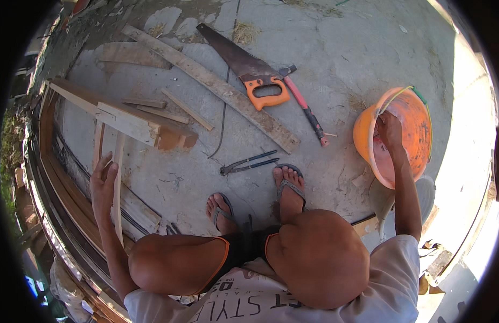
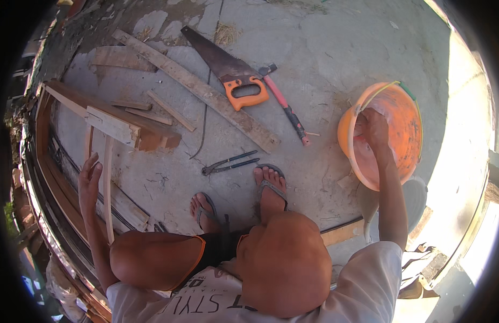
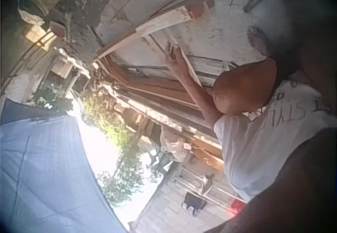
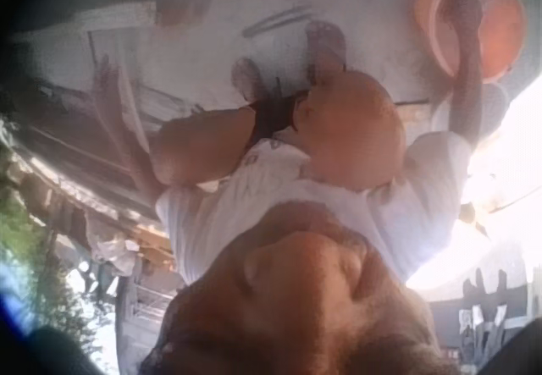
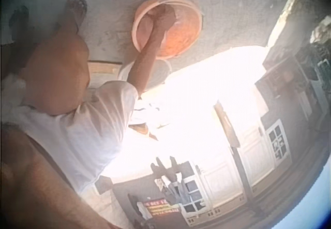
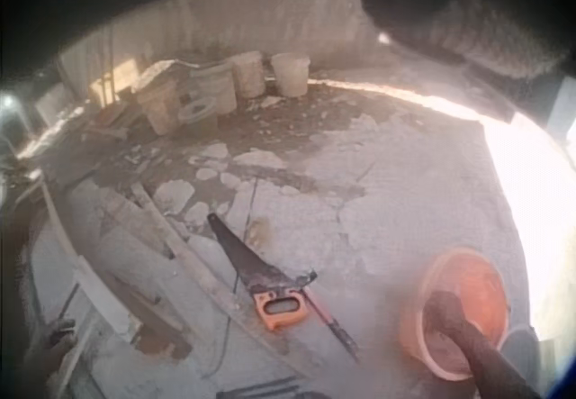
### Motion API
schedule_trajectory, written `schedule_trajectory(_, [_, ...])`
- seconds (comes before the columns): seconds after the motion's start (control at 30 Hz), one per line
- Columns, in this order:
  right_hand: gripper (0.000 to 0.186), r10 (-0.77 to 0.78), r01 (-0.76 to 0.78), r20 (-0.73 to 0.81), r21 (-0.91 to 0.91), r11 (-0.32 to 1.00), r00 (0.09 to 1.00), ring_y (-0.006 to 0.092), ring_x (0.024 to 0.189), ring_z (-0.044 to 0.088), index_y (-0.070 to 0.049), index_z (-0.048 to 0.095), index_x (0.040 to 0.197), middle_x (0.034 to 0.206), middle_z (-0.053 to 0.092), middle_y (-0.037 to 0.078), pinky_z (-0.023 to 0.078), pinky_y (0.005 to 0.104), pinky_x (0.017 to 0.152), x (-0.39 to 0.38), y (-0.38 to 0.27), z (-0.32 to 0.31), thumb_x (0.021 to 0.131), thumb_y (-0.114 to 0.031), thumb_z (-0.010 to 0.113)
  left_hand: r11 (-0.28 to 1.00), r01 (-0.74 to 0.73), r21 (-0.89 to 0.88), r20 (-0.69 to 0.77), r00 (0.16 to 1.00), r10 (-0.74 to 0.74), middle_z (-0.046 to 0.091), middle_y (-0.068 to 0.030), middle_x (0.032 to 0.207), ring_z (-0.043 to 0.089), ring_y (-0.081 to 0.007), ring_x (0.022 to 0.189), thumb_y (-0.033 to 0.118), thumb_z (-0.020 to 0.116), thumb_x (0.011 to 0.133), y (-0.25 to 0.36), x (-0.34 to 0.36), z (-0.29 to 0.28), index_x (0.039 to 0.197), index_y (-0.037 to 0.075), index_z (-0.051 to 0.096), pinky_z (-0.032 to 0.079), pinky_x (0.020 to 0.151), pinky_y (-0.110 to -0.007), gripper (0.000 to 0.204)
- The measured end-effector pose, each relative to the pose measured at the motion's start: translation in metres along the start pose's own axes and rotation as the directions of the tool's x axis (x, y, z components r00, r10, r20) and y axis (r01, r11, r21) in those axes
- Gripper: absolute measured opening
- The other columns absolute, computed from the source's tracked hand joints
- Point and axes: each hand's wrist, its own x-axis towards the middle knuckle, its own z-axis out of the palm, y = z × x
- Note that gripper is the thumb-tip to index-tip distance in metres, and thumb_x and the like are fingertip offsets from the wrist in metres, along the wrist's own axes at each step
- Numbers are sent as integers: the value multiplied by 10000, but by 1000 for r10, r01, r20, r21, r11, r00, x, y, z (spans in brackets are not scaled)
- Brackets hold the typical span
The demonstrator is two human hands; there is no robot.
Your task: The person kneels on a concrete floor and uses a hand saw to cut a piece of light-colored wood. They hold the wood steady with one hand and saw with the other, occasionally pausing to adjust the wood or inspect the cut.
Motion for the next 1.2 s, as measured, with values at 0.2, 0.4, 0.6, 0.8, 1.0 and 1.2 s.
schedule_trajectory(0.2, [406, 407, -225, -409, 423, 878, 817, 177, 828, 681, -28, 758, 1215, 1014, 755, 98, 533, 336, 766, -31, -76, -111, 1073, -390, 640, 971, -224, -84, 74, 970, 230, 683, -175, 1394, 622, -313, 1330, 306, 721, 1017, 96, -10, 13, 1442, 53, 641, 464, 1135, -449, 502])
schedule_trajectory(0.4, [151, -136, 60, 22, 817, 573, 991, 109, 794, 669, -17, 772, 1043, 902, 726, 40, 527, 267, 722, -45, -274, -100, 944, -120, 820, 773, -560, -297, 356, 687, 634, 696, -223, 1352, 664, -395, 1248, 330, 789, 945, 181, -10, 95, 1439, 70, 635, 503, 1083, -444, 579])
schedule_trajectory(0.6, [127, -309, 25, 128, 894, 447, 942, 45, 712, 590, -8, 778, 964, 827, 714, 14, 446, 228, 620, -46, -358, -29, 909, -100, 846, 808, -392, -439, 428, 700, 572, 767, -236, 1102, 745, -385, 1023, 268, 780, 950, 185, -3, 148, 1384, 79, 693, 570, 887, -414, 482])
schedule_trajectory(0.8, [242, -377, -110, 234, 940, 323, 896, 39, 720, 568, 10, 751, 1068, 851, 698, 10, 436, 219, 634, -57, -381, -6, 927, -157, 855, 786, -437, -437, 339, 730, 594, 741, -244, 926, 718, -337, 790, 181, 766, 931, 149, -11, 151, 1215, 31, 758, 533, 742, -438, 322])
schedule_trajectory(1.0, [502, 33, -1, -42, 604, 797, 999, 260, 878, 686, -37, 627, 1343, 1005, 710, 129, 543, 434, 789, 11, -236, 79, 973, -342, 778, 861, -287, -421, -176, 957, 233, 717, -87, 793, 616, -152, 716, 214, 743, 957, 76, 72, 73, 1179, 58, 795, 510, 684, -341, 277])
schedule_trajectory(1.2, [388, -34, 36, -21, 132, 991, 999, 429, 1050, 689, -42, 617, 1266, 1197, 675, 246, 525, 508, 874, -6, -181, 149, 963, -254, 738, 930, -220, -294, -404, 911, 88, 743, -79, 875, 597, -156, 742, 220, 699, 1003, 11, 110, 25, 1193, 45, 787, 494, 700, -338, 273])
